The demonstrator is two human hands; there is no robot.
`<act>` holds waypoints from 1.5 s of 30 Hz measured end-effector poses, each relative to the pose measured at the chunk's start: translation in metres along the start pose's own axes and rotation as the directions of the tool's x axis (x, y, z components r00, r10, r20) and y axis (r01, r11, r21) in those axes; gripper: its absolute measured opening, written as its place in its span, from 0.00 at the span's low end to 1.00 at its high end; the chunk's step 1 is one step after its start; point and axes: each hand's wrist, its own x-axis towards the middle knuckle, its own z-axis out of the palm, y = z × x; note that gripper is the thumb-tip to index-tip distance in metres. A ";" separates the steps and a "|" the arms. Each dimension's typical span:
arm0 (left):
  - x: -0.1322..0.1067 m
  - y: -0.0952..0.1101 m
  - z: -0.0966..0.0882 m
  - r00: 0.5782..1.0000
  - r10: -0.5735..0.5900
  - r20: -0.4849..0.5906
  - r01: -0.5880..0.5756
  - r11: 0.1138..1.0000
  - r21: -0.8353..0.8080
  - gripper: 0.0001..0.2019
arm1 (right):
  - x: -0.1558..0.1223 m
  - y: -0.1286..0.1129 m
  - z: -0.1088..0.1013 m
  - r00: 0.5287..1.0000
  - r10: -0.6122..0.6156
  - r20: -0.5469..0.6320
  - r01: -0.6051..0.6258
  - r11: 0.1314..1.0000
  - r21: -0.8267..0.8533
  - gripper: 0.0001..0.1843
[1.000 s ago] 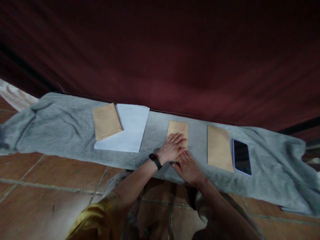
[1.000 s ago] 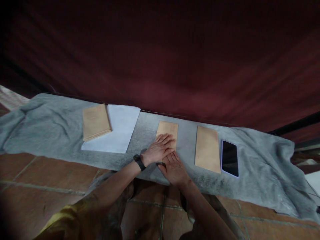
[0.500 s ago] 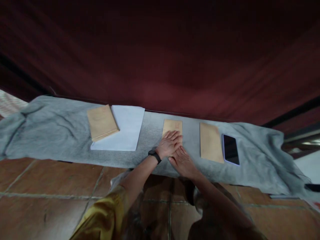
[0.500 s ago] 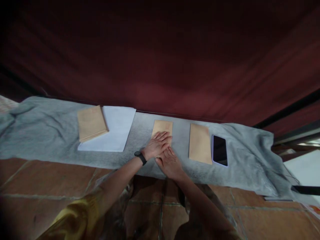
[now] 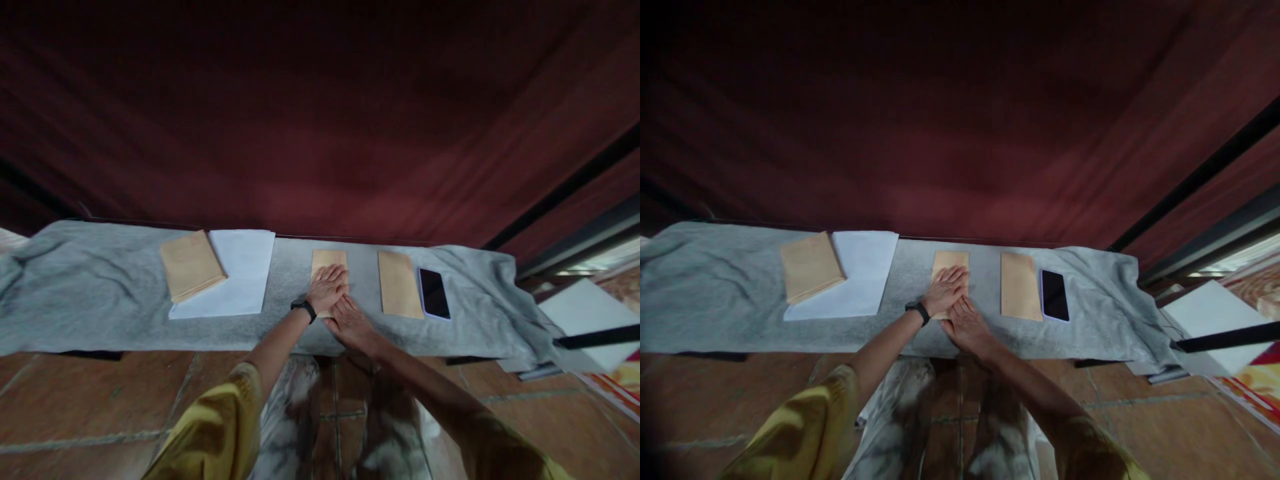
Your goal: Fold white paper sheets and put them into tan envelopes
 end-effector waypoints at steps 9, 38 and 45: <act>-0.006 0.000 0.003 0.998 0.032 -0.056 -0.031 0.999 0.015 0.27 | -0.005 -0.001 -0.002 0.999 -0.024 -0.042 0.025 0.999 0.027 0.29; -0.008 0.015 -0.011 0.995 0.092 0.032 -0.095 0.986 0.139 0.26 | -0.006 -0.005 -0.012 1.000 -0.017 -0.023 0.018 0.998 0.055 0.20; -0.007 0.015 -0.010 0.994 0.096 0.046 -0.101 0.985 0.138 0.26 | -0.006 -0.005 -0.011 0.999 -0.013 -0.044 0.017 0.997 0.080 0.17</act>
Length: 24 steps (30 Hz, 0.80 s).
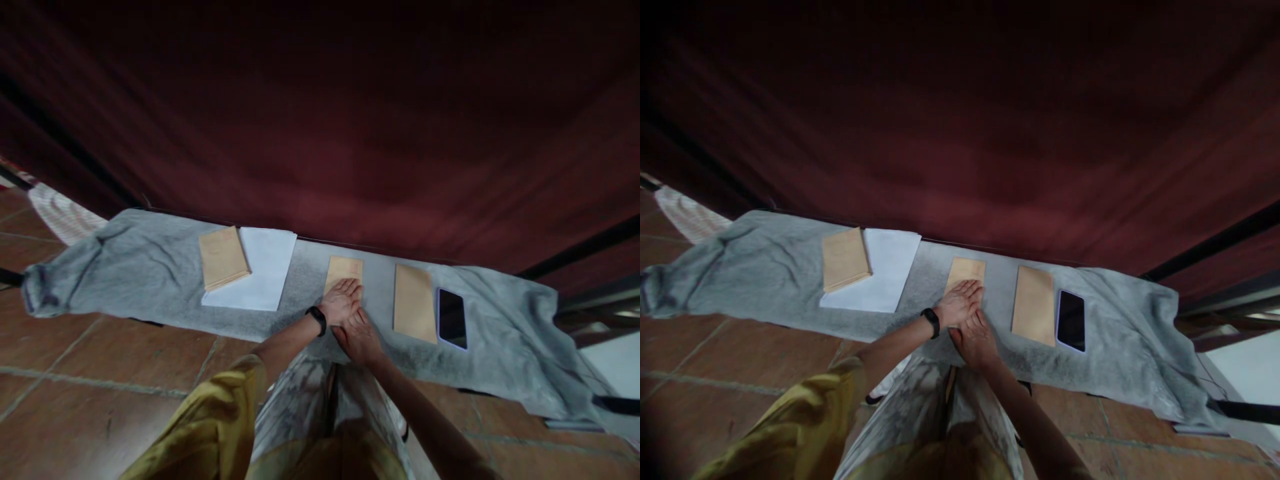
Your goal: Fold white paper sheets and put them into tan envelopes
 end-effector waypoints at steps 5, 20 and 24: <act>0.001 0.000 0.002 1.000 -0.012 0.013 0.012 1.000 0.001 0.26 | 0.000 0.000 0.001 1.000 -0.013 -0.010 0.013 1.000 0.013 0.17; 0.001 0.002 -0.005 0.998 -0.032 0.052 0.033 0.999 -0.020 0.25 | 0.000 0.001 0.007 0.999 0.006 -0.033 -0.006 1.000 0.000 0.22; 0.001 0.001 -0.006 0.997 -0.022 0.079 0.026 0.999 -0.045 0.26 | 0.000 0.001 0.007 0.999 0.003 -0.037 -0.002 1.000 0.013 0.22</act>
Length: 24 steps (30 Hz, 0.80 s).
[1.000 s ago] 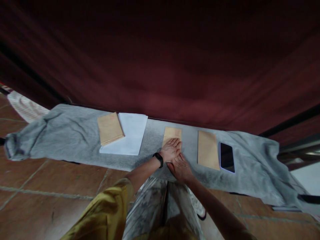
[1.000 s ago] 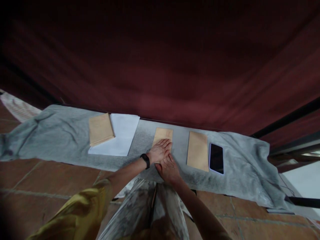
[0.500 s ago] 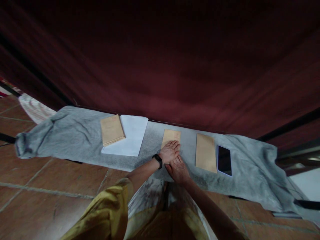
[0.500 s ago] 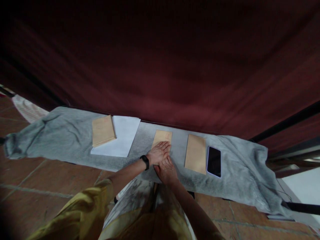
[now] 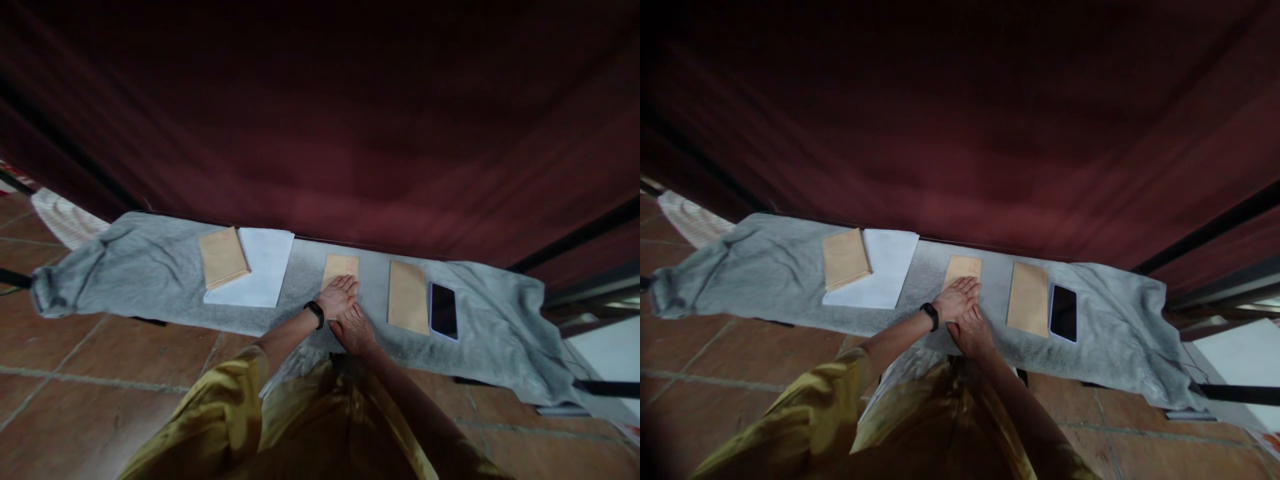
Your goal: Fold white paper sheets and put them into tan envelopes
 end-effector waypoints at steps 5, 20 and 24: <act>0.003 -0.006 0.003 1.000 -0.016 0.024 0.017 0.999 -0.040 0.29 | 0.003 0.000 -0.002 1.000 0.012 0.014 -0.012 1.000 0.009 0.23; 0.021 -0.018 0.014 0.994 -0.112 0.012 0.113 0.989 -0.091 0.30 | 0.005 0.003 -0.004 0.999 -0.012 0.044 0.011 1.000 0.007 0.27; 0.015 -0.018 0.016 0.986 -0.169 -0.012 0.168 0.983 -0.077 0.30 | 0.005 0.003 -0.002 0.999 0.002 0.045 -0.002 1.000 -0.016 0.27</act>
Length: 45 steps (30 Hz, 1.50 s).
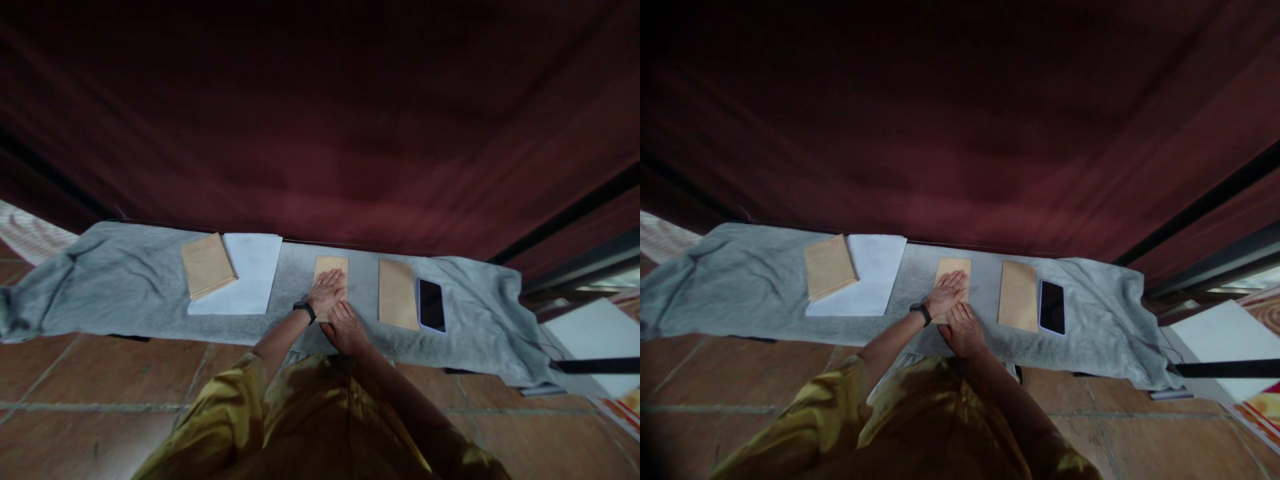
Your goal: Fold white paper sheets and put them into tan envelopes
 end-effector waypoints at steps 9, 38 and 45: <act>-0.063 0.003 -0.001 0.989 -0.101 -0.111 0.104 0.994 0.021 0.31 | -0.003 -0.002 0.005 0.998 0.010 -0.063 -0.010 1.000 -0.001 0.30; -0.129 0.024 -0.003 0.991 0.054 -0.120 -0.038 0.990 0.135 0.31 | 0.073 0.039 0.026 0.933 0.343 -0.110 -0.346 0.938 -0.008 0.33; -0.128 0.023 -0.002 0.995 0.050 -0.091 -0.036 0.989 0.145 0.31 | 0.025 0.028 0.013 0.959 0.260 -0.110 -0.268 0.962 -0.057 0.30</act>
